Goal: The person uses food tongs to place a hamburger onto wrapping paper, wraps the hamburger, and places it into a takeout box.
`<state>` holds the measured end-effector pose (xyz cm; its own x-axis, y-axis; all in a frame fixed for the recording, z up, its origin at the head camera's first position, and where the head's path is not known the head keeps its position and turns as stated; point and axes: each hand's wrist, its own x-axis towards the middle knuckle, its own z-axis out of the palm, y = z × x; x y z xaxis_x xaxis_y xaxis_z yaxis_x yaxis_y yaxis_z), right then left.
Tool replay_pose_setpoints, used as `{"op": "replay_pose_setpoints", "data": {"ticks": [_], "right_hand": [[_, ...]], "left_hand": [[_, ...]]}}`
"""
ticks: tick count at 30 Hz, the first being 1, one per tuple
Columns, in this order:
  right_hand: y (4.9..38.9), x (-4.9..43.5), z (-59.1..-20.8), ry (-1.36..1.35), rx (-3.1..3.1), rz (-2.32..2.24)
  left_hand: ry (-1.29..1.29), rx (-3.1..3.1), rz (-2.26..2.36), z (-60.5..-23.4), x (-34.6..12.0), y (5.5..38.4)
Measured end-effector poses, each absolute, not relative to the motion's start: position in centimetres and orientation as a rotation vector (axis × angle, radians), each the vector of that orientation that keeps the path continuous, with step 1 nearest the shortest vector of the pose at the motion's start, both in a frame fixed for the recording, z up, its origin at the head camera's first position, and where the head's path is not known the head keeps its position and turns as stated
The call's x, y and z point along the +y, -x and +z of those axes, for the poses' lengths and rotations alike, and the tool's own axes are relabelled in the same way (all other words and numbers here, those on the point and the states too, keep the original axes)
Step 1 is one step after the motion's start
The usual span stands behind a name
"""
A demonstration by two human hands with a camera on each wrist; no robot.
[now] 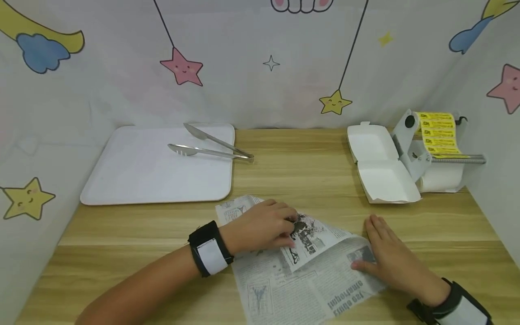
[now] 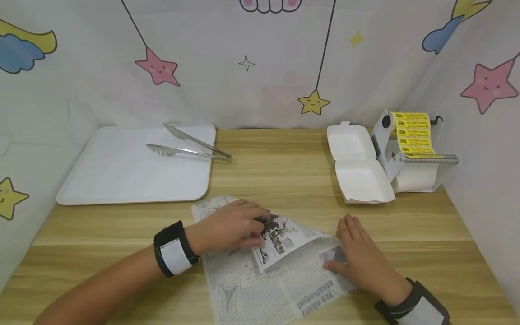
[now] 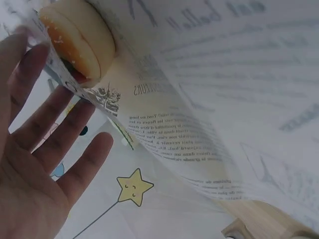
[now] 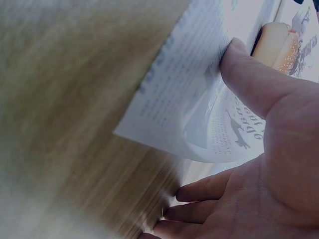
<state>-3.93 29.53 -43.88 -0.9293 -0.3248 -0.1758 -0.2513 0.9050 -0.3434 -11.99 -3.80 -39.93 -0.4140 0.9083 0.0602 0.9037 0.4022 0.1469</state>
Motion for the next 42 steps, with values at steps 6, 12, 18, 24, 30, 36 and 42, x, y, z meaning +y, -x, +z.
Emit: {"op": "replay_pose_setpoints", "data": {"ticks": [6, 12, 18, 24, 30, 36, 42], "right_hand": [[4.1, 29.5, -44.0, 0.433, 2.854, -0.464], [4.3, 29.5, -43.9, 0.433, 2.862, -0.471], [3.7, 28.3, -42.1, 0.472, 2.991, -0.525], [0.1, 23.1, -41.7, 0.989, 3.077, -0.454], [-1.6, 20.7, -43.0, 1.225, 3.136, -0.292], [-1.5, 20.4, -43.5, 1.04, 2.943, -0.248], [-1.8, 20.7, -44.4, 0.987, 2.855, -0.124]], "left_hand": [[-1.684, 2.68, 0.15, -40.1, -2.7, 12.2], [-1.689, 2.652, 0.193, -40.3, -2.4, 12.5], [-1.611, 2.589, 0.283, -40.4, -2.3, 13.1], [-1.637, 2.597, 0.298, -40.4, -2.3, 13.6], [-1.636, 2.597, 0.314, -40.1, -2.0, 13.8], [-1.615, 2.597, 0.317, -40.4, -2.1, 13.5], [-1.619, 2.602, 0.324, -40.7, -2.1, 13.3]]}}
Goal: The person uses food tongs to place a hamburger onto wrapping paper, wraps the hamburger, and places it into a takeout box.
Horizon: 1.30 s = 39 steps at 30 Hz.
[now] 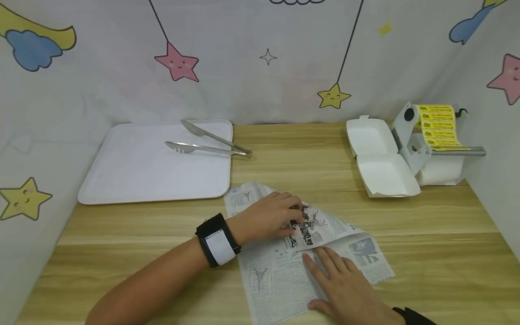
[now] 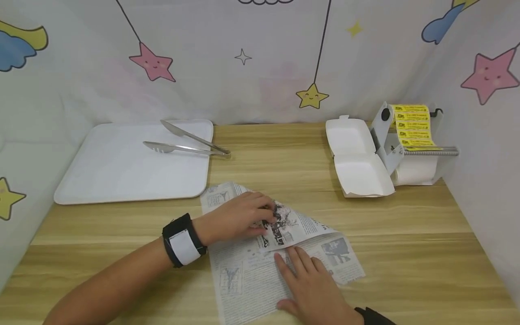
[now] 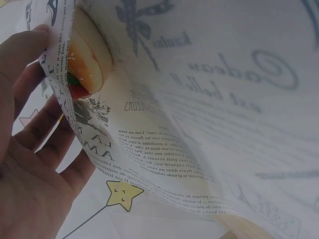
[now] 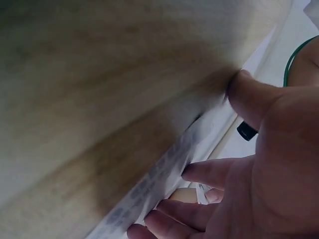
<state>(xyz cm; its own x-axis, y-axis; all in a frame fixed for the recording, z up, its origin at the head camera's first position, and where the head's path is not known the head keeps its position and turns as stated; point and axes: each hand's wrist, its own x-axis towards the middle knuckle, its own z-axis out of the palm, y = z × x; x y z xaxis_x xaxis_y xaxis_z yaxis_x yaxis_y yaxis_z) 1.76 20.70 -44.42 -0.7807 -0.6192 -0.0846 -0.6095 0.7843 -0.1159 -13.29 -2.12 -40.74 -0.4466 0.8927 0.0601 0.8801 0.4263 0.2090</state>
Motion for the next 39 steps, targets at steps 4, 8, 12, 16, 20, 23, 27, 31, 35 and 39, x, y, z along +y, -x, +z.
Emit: {"op": "replay_pose_setpoints", "data": {"ticks": [4, 8, 12, 16, 20, 23, 27, 31, 35, 39], "right_hand": [[-1.5, 20.5, -44.2, 1.009, 2.924, -0.08], [-1.1, 20.1, -42.9, 0.922, 2.982, -0.207], [-0.8, 20.1, -41.6, 0.938, 3.118, -0.306], [-0.7, 20.2, -40.8, 0.958, 3.2, -0.224], [-0.8, 20.6, -40.7, 1.02, 3.198, -0.057], [-0.9, 20.8, -41.0, 1.154, 3.214, 0.028], [-1.1, 20.9, -41.4, 1.246, 3.266, 0.032], [-1.7, 20.6, -41.5, 1.178, 3.322, -0.043], [-1.9, 20.6, -41.8, 1.145, 3.306, -0.2], [-2.0, 21.0, -41.9, 1.128, 3.23, -0.296]], "left_hand": [[-1.637, 2.599, 0.317, -40.7, -2.0, 13.3], [-1.639, 2.598, 0.301, -40.6, -1.9, 13.2], [-1.624, 2.551, 0.329, -40.6, -1.7, 13.1], [-1.56, 2.499, 0.353, -40.5, -1.6, 13.0], [-1.508, 2.483, 0.377, -40.6, -1.5, 13.0], [-1.507, 2.481, 0.388, -40.6, -1.5, 13.1], [-1.491, 2.486, 0.375, -40.5, -1.4, 13.1], [-1.467, 2.476, 0.39, -40.4, -1.4, 13.1], [-1.463, 2.461, 0.424, -40.3, -1.5, 13.2], [-1.453, 2.449, 0.449, -40.2, -1.6, 13.3]]}}
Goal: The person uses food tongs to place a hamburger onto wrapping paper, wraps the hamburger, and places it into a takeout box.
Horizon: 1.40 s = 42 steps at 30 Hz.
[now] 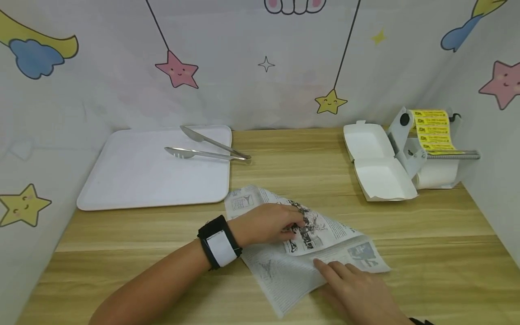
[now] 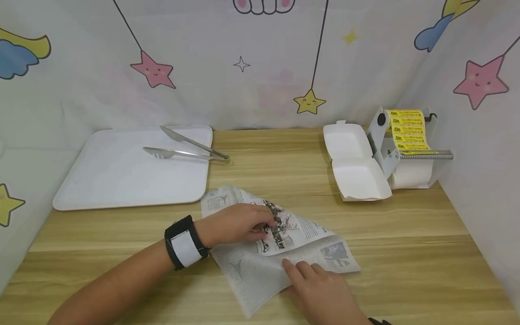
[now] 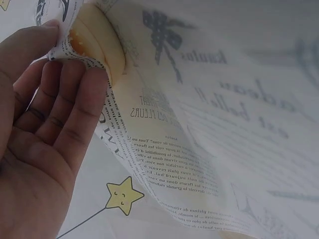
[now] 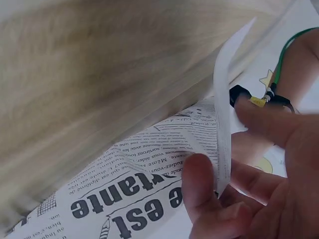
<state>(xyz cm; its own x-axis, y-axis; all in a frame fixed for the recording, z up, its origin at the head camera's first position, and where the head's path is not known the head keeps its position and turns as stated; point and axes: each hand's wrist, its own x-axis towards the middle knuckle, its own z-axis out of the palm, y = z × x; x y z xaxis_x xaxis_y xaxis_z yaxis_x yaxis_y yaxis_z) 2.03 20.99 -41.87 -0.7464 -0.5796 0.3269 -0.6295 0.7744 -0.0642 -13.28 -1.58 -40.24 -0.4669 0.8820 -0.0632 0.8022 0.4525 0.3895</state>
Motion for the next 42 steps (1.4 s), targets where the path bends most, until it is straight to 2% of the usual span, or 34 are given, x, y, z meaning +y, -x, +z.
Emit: {"op": "replay_pose_setpoints", "data": {"ticks": [8, 18, 26, 29, 35, 42], "right_hand": [[-1.7, 21.7, -41.9, -0.884, -2.653, 0.108], [-0.8, 22.7, -41.9, -0.773, -2.708, 0.321], [1.4, 24.1, -41.5, -0.286, -3.047, 0.778], [2.1, 24.3, -41.5, -0.237, -3.061, 0.82], [2.7, 24.4, -41.3, -0.191, -3.041, 0.749], [3.1, 24.6, -41.9, -0.257, -2.737, 0.481]], "left_hand": [[-1.454, 2.426, 0.47, -40.3, -1.9, 13.4], [-1.435, 2.276, 0.652, -39.8, -2.4, 13.8], [-1.282, 2.078, 0.726, -38.7, -3.2, 14.8], [-1.299, 2.058, 0.684, -38.6, -3.2, 15.0], [-1.393, 2.134, 0.622, -38.8, -2.6, 15.0], [-1.202, 2.213, 0.704, -38.7, -2.2, 15.0]]}}
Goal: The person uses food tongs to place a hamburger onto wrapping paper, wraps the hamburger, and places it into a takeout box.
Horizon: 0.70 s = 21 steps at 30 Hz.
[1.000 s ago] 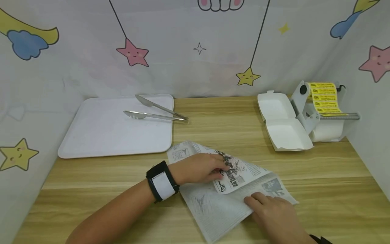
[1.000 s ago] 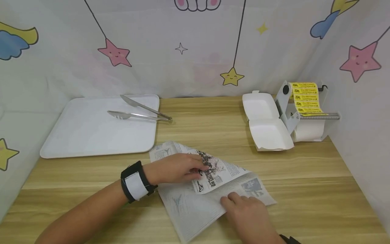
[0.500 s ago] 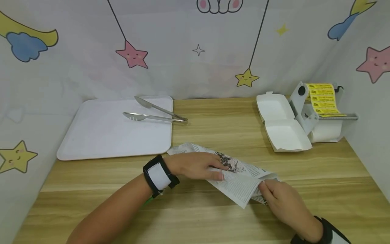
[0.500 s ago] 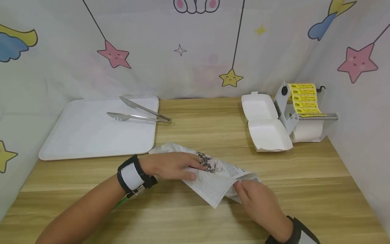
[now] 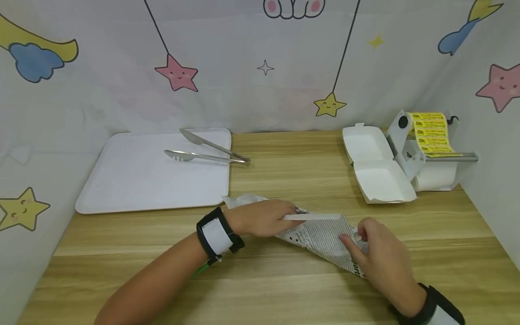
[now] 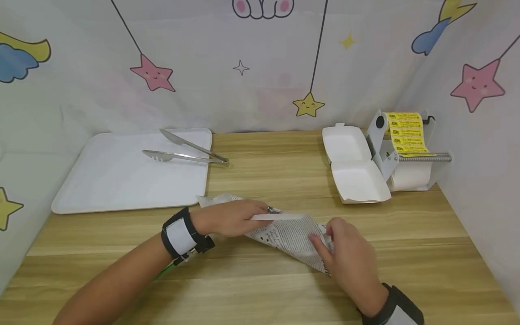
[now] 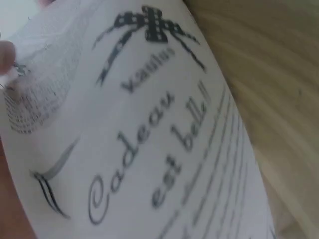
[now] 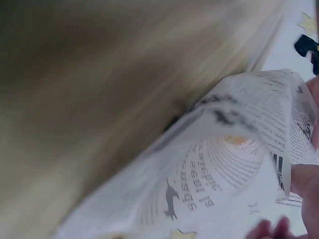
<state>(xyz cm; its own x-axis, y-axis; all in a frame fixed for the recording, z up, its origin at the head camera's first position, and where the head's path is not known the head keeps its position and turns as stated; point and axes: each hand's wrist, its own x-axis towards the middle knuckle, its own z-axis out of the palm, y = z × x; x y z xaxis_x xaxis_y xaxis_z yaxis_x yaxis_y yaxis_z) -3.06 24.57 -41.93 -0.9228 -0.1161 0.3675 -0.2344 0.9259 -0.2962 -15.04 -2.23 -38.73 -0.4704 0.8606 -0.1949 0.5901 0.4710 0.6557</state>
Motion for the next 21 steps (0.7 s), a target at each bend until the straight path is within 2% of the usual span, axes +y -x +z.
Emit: {"op": "replay_pose_setpoints", "data": {"ticks": [8, 15, 21], "right_hand": [[2.6, 22.7, -42.1, -0.797, -2.351, 0.247], [2.6, 21.7, -42.6, -0.824, -2.56, 0.235], [2.6, 21.9, -43.1, -0.83, -2.613, 0.215]], "left_hand": [[-1.219, 2.274, 0.761, -38.9, -1.5, 15.1], [-1.399, 2.52, 0.659, -39.5, -1.1, 15.2], [-1.265, 2.587, 0.723, -40.5, -1.3, 15.1]]}}
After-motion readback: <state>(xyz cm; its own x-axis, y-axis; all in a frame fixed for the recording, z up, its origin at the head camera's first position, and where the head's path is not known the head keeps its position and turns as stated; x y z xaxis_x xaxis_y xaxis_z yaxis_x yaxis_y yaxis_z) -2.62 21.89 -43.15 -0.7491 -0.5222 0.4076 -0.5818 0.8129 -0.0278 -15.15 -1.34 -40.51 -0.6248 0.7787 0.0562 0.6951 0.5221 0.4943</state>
